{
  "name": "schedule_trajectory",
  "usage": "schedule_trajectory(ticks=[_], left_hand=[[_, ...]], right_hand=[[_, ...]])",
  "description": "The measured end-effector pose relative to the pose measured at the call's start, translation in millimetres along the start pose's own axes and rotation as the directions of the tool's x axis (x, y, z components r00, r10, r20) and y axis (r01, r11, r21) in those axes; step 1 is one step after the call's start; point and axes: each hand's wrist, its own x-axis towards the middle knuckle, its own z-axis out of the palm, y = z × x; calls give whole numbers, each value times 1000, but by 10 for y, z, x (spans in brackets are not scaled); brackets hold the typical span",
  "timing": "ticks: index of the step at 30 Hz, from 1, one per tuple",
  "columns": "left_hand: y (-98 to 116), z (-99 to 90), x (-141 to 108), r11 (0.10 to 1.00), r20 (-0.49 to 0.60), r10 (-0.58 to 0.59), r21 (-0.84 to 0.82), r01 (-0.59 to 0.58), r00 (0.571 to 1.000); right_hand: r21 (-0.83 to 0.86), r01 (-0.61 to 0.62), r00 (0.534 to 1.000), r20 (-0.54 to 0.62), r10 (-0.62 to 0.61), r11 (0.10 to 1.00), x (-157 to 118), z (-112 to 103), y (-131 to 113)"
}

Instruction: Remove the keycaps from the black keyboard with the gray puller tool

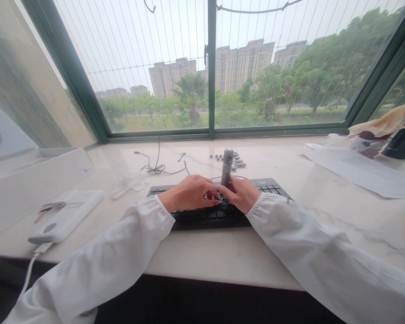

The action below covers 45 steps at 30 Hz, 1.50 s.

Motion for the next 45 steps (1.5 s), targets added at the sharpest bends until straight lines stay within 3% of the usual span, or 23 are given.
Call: schedule_trajectory(ticks=[5, 16, 36, 41, 45], left_hand=[[6, -5, 6, 1000, 7, -4, -3, 4, 1000], [-10, -16, -7, 999, 10, -10, -36, 11, 1000], [38, -3, -19, 999, -11, -32, 17, 33, 999], [48, -6, -32, 1000, 7, -27, 12, 27, 1000], [105, -4, -35, 995, 17, -41, 86, 39, 999]], right_hand=[[14, 44, 999, -31, -43, 999, 6, 60, 42], [38, -52, 996, -72, 54, 998, 36, 19, 52], [105, -84, 996, -4, 85, 991, 55, -35, 34], [155, -67, 997, 44, 61, 986, 52, -53, 5], [142, -33, 999, 19, 30, 989, 44, -50, 2]])
